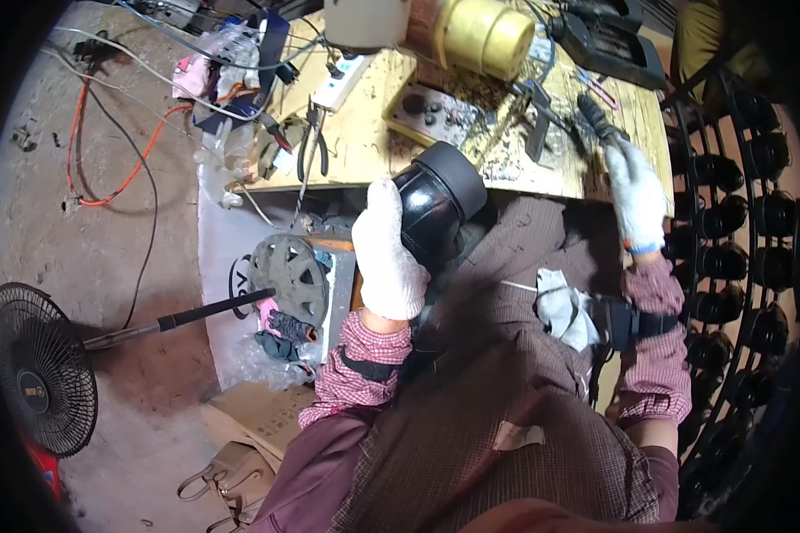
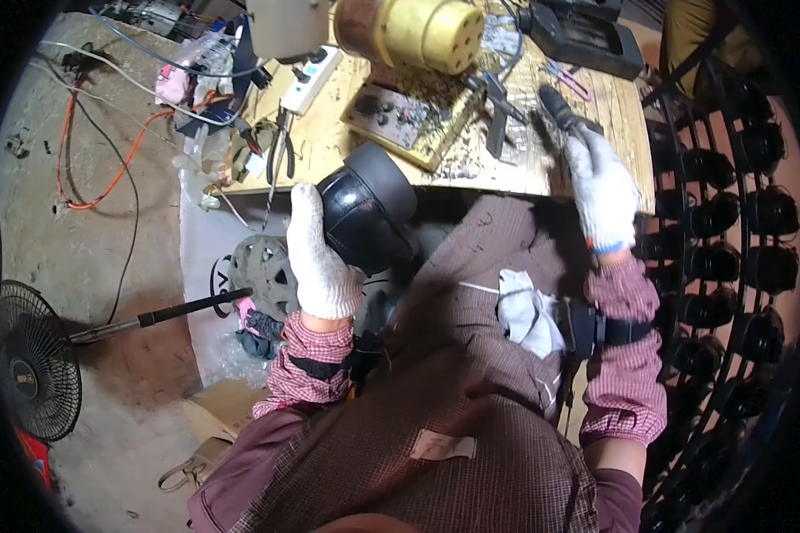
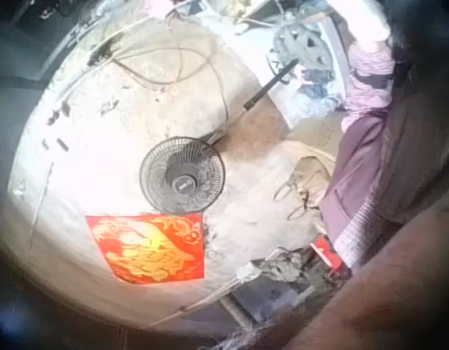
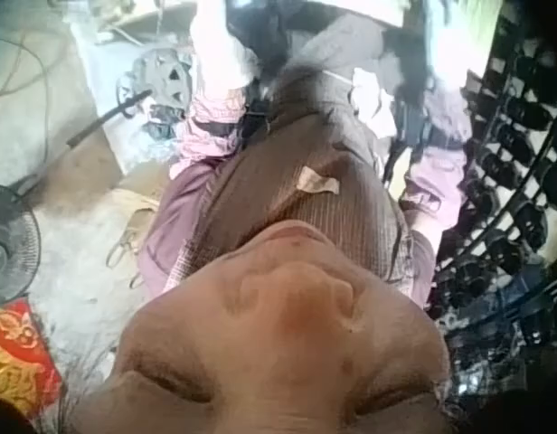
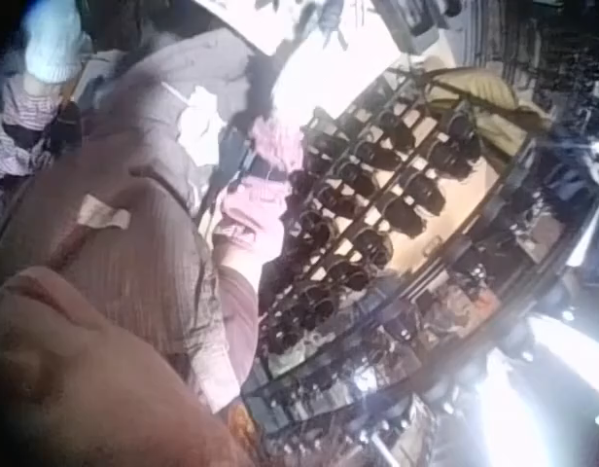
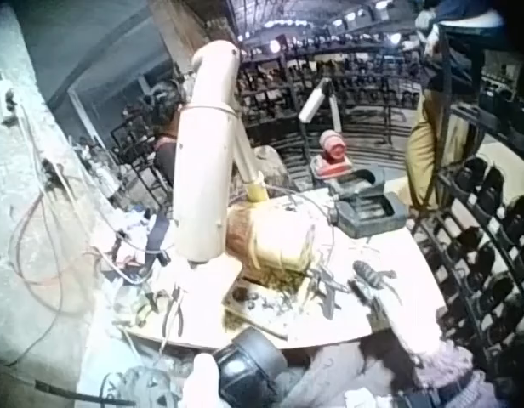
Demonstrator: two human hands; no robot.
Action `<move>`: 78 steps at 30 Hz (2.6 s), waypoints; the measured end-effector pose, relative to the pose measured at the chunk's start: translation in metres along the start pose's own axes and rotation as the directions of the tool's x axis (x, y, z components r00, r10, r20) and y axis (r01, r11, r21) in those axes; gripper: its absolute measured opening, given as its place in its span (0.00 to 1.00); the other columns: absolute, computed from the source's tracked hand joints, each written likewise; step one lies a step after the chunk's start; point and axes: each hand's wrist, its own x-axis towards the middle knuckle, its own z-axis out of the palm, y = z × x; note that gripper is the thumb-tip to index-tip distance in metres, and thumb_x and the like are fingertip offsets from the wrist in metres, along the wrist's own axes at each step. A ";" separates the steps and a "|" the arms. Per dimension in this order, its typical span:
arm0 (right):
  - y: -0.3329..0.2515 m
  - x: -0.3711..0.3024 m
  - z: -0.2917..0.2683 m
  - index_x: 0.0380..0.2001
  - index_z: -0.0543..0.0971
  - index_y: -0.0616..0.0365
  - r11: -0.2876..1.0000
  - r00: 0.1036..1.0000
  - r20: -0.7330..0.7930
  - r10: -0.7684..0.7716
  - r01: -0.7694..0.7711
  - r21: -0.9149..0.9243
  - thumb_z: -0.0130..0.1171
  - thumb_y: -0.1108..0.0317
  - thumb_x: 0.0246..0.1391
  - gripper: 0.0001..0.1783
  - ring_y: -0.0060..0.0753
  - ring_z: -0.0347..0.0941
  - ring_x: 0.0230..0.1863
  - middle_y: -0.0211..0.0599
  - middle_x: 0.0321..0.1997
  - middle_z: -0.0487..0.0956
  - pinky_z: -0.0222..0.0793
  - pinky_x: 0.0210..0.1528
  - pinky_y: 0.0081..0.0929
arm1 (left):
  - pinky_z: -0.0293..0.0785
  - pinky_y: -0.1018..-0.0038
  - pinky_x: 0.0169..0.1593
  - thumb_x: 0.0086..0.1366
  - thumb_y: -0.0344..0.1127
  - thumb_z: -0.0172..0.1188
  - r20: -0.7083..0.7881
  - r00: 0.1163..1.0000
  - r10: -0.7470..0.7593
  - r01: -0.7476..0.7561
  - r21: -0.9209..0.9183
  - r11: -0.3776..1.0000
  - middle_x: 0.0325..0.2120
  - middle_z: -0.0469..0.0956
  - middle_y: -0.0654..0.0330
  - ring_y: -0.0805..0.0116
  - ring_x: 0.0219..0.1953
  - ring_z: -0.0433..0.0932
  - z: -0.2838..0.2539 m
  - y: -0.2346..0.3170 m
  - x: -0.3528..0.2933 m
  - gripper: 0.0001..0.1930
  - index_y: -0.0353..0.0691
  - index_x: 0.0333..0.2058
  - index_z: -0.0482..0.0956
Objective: Polishing and cleaning a black leather shoe with a cloth.
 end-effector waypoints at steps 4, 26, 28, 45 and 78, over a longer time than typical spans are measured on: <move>-0.063 -0.096 -0.074 0.57 0.84 0.62 0.910 0.968 0.038 -0.246 0.218 0.352 0.69 0.64 0.64 0.22 0.37 0.87 0.43 0.47 0.46 0.89 0.82 0.50 0.32 | 0.84 0.67 0.41 0.78 0.48 0.58 0.076 0.997 0.020 -0.028 0.115 0.993 0.39 0.85 0.52 0.64 0.36 0.86 -0.017 -0.027 -0.012 0.24 0.27 0.52 0.80; -0.112 -0.128 -0.100 0.55 0.84 0.64 0.836 0.827 0.122 -0.548 0.542 0.082 0.72 0.71 0.51 0.26 0.42 0.76 0.19 0.41 0.27 0.85 0.72 0.27 0.36 | 0.84 0.71 0.42 0.81 0.48 0.54 0.490 0.759 0.430 -0.621 0.742 0.251 0.37 0.88 0.56 0.66 0.37 0.87 -0.026 -0.044 -0.022 0.22 0.30 0.47 0.84; -0.113 -0.132 -0.105 0.55 0.84 0.63 0.838 0.826 0.137 -0.546 0.538 0.095 0.72 0.70 0.51 0.26 0.43 0.76 0.18 0.42 0.28 0.85 0.72 0.27 0.35 | 0.83 0.69 0.41 0.77 0.43 0.55 0.429 0.816 0.388 -0.569 0.714 0.407 0.38 0.87 0.54 0.62 0.37 0.87 -0.028 -0.045 -0.017 0.19 0.31 0.49 0.84; -0.118 -0.125 -0.097 0.54 0.85 0.63 0.816 0.808 0.119 -0.577 0.567 0.109 0.75 0.72 0.51 0.25 0.37 0.77 0.21 0.35 0.29 0.85 0.71 0.29 0.35 | 0.83 0.61 0.41 0.69 0.21 0.57 0.461 0.815 0.350 -0.578 0.691 0.435 0.38 0.85 0.43 0.46 0.37 0.86 -0.028 -0.051 -0.012 0.16 0.30 0.55 0.78; -0.121 -0.117 -0.096 0.58 0.82 0.61 0.781 0.772 0.181 -0.609 0.624 -0.036 0.75 0.62 0.54 0.29 0.34 0.78 0.21 0.35 0.33 0.88 0.73 0.29 0.31 | 0.82 0.67 0.34 0.67 0.25 0.64 0.468 0.798 0.381 -0.603 0.645 0.470 0.32 0.85 0.51 0.55 0.31 0.87 -0.020 -0.055 0.000 0.11 0.31 0.48 0.80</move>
